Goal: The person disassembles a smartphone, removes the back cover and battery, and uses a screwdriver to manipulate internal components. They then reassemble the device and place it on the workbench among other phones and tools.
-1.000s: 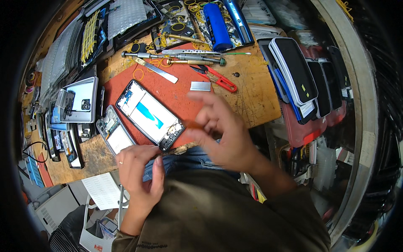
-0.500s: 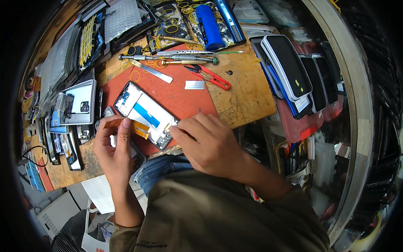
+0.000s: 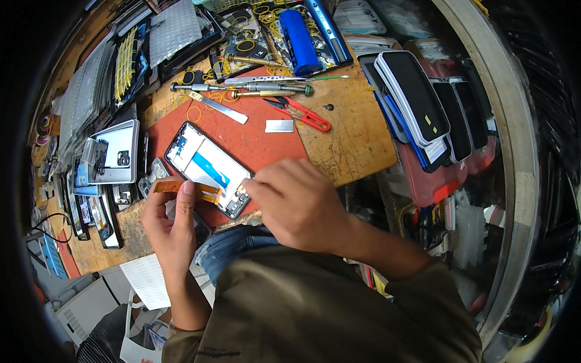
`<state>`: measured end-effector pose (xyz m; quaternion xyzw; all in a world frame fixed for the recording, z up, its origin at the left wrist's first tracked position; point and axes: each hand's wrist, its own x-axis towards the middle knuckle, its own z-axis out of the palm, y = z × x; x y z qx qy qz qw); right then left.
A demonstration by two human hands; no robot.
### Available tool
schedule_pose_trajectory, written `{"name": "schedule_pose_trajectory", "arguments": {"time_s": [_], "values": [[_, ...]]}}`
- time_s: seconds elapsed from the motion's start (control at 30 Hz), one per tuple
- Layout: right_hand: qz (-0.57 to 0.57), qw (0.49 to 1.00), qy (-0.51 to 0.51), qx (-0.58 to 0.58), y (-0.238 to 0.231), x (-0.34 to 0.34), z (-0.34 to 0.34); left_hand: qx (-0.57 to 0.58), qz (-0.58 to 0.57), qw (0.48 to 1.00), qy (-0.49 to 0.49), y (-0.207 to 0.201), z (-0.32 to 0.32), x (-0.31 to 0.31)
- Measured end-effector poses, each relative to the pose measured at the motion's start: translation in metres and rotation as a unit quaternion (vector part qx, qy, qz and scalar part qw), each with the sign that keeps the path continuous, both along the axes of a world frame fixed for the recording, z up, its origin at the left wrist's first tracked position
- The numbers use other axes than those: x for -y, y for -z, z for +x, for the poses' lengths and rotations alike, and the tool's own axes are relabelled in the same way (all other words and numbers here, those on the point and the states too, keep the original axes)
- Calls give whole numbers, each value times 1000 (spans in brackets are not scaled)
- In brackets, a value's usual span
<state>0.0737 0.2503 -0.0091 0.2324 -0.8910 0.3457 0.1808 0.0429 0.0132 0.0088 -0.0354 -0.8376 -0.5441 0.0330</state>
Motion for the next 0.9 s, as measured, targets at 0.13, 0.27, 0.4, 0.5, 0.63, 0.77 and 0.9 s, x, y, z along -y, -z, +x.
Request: {"name": "schedule_pose_trajectory", "arguments": {"time_s": [0.13,0.27,0.4,0.5,0.63,0.77,0.9], "values": [[-144,958,64,241,-12,-9,-8,0,-25,1000,-3,0,3,6],[-94,947,13,308,-22,-7,-35,-13,-36,999,22,4,4,6],[-5,945,-27,327,-28,-5,-54,-26,-31,999,28,6,9,10],[7,930,-48,363,-30,-5,-62,-13,-23,999,26,5,14,16],[4,913,-52,404,-34,-5,-69,6,10,1000,3,7,15,22],[16,899,-47,434,-39,-1,-75,4,11,1000,4,8,13,27],[47,883,-48,464,-42,-2,-79,-12,1,1000,23,6,11,28]]}}
